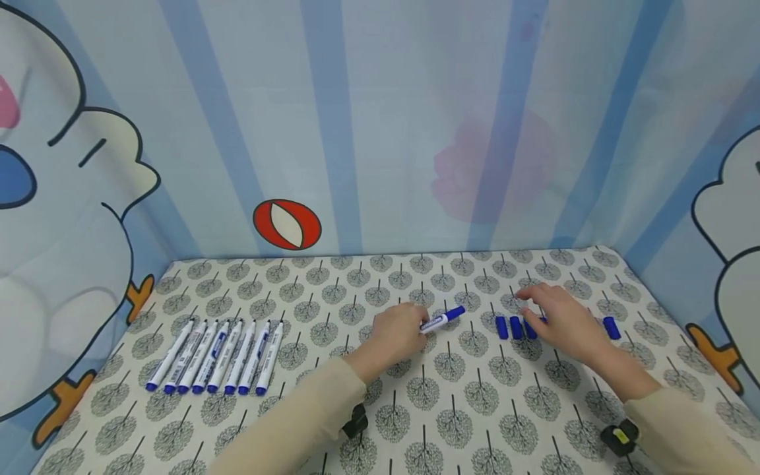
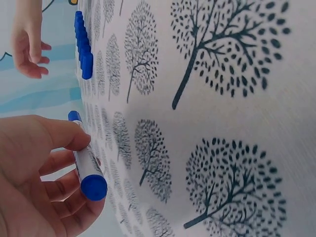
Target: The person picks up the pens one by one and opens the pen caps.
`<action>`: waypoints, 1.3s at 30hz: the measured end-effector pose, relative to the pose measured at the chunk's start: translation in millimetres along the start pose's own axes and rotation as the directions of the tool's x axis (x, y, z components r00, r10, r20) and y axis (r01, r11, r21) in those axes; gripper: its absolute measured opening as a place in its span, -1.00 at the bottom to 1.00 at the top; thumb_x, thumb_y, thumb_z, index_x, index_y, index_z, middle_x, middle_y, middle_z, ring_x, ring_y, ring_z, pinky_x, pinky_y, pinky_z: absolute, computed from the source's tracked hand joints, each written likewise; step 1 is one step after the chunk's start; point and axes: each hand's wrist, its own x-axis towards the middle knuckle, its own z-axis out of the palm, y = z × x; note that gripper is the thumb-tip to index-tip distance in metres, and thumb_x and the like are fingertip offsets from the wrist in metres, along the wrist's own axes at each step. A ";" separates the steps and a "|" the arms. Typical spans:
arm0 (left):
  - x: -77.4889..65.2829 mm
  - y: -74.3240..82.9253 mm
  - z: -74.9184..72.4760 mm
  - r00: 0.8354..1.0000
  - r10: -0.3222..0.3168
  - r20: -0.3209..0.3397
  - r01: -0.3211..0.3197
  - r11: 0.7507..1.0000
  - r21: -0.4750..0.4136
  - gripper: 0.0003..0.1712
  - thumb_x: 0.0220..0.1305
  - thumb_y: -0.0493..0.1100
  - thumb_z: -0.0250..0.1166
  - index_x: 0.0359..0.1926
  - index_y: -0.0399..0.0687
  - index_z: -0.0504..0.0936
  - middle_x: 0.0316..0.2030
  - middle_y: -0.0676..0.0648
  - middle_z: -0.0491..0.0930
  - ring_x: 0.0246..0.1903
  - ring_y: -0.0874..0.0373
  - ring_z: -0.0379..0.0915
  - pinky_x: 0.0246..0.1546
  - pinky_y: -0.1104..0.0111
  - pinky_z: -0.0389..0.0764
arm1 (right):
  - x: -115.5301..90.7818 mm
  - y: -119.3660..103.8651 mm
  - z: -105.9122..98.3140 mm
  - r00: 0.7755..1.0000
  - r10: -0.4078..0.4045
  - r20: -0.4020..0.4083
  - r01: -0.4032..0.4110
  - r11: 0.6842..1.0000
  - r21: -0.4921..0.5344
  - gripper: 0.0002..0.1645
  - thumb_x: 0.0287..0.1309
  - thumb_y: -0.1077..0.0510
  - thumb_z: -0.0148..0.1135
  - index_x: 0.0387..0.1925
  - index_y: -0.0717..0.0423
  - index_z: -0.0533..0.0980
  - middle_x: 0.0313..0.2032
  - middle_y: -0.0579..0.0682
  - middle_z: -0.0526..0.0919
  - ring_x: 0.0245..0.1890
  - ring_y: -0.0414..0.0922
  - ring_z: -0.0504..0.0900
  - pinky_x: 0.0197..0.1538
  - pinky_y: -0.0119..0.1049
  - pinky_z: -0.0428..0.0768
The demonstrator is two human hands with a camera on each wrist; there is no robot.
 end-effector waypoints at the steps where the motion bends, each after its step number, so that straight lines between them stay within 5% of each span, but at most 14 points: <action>1: -1.3 -0.1 -1.3 1.000 0.008 -0.003 -0.008 1.000 -0.001 -0.77 0.02 -0.20 0.31 -0.23 0.09 0.66 -0.49 0.09 0.51 -0.60 0.25 0.32 -0.73 0.44 0.32 | 1.0 -2.2 0.5 1.000 -0.016 -0.007 0.016 1.000 -0.007 -0.69 0.10 0.21 0.21 -0.08 0.16 0.49 -0.15 0.07 0.60 -0.16 0.05 0.54 -0.21 -0.05 0.53; 12: -17.7 -7.5 -19.4 0.995 0.095 -0.022 -0.096 0.995 -0.008 -0.70 0.02 -0.17 0.30 -0.14 0.15 0.64 -0.45 0.12 0.50 -0.55 0.29 0.32 -0.69 0.49 0.35 | 8.7 -28.1 6.2 0.989 -0.142 -0.048 0.141 0.990 -0.020 -0.60 0.00 0.19 0.30 -0.05 0.11 0.50 -0.16 0.02 0.60 -0.19 -0.02 0.56 -0.33 -0.18 0.55; 19: -31.7 -11.6 -30.8 0.991 0.125 -0.040 -0.125 0.992 -0.007 -0.65 0.00 -0.22 0.30 -0.12 0.12 0.65 -0.42 0.10 0.53 -0.54 0.29 0.34 -0.68 0.52 0.34 | 10.2 -46.0 13.0 0.978 -0.202 -0.040 0.203 0.979 0.004 -0.52 0.01 0.14 0.30 0.02 0.09 0.48 -0.13 -0.01 0.60 -0.12 -0.05 0.56 -0.09 -0.12 0.56; 39: -60.4 -38.4 -43.8 0.981 0.187 -0.060 -0.185 0.982 0.036 -0.67 -0.05 -0.22 0.33 -0.18 0.16 0.65 -0.48 0.14 0.48 -0.57 0.29 0.29 -0.65 0.52 0.33 | 21.0 -95.6 29.5 0.958 -0.285 0.026 0.285 0.958 0.028 -0.50 0.04 0.00 0.27 0.05 -0.01 0.47 -0.06 -0.08 0.58 -0.02 -0.10 0.54 0.07 -0.12 0.50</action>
